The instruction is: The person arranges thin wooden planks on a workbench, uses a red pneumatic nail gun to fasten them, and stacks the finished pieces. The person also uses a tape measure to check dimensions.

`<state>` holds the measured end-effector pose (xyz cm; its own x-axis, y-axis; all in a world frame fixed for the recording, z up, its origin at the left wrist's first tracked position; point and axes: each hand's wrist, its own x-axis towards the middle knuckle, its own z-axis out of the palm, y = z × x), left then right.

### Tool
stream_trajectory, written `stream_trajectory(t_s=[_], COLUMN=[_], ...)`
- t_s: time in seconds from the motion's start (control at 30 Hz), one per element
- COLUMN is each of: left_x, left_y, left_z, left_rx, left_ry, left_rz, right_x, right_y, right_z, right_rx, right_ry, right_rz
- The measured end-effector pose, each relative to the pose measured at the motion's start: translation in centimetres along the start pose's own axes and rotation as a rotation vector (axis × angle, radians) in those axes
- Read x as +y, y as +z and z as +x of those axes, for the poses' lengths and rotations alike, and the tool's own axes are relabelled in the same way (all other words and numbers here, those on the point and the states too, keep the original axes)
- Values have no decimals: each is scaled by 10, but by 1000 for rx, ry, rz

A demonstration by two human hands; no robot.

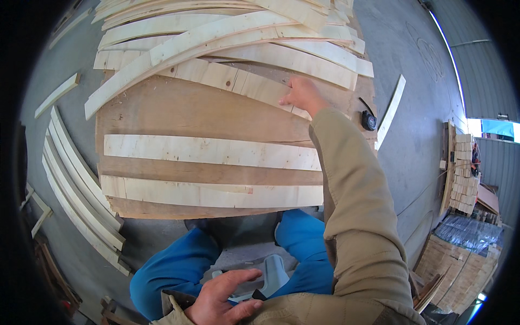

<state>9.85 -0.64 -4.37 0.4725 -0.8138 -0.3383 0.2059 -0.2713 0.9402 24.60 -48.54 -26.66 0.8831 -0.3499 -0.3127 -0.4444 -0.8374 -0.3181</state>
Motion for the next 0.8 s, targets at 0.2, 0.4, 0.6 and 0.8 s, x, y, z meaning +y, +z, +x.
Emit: stream_trajectory(t_s=[0.2, 0.4, 0.6, 0.8], left_x=[0, 1, 4, 4], left_y=[6, 9, 5, -4], left_z=[-1, 1, 4, 8], left_rx=[-19, -17, -20, -45], left_ry=[2, -1, -8, -2], left_rz=[-27, -30, -46, -31], right_x=[23, 5, -4, 16], right_y=[15, 19, 12, 4], right_z=[-5, -4, -19, -31], right_rx=[-58, 158, 241, 177], right_ry=[-50, 93, 119, 104], right_rz=[428, 86, -14, -18])
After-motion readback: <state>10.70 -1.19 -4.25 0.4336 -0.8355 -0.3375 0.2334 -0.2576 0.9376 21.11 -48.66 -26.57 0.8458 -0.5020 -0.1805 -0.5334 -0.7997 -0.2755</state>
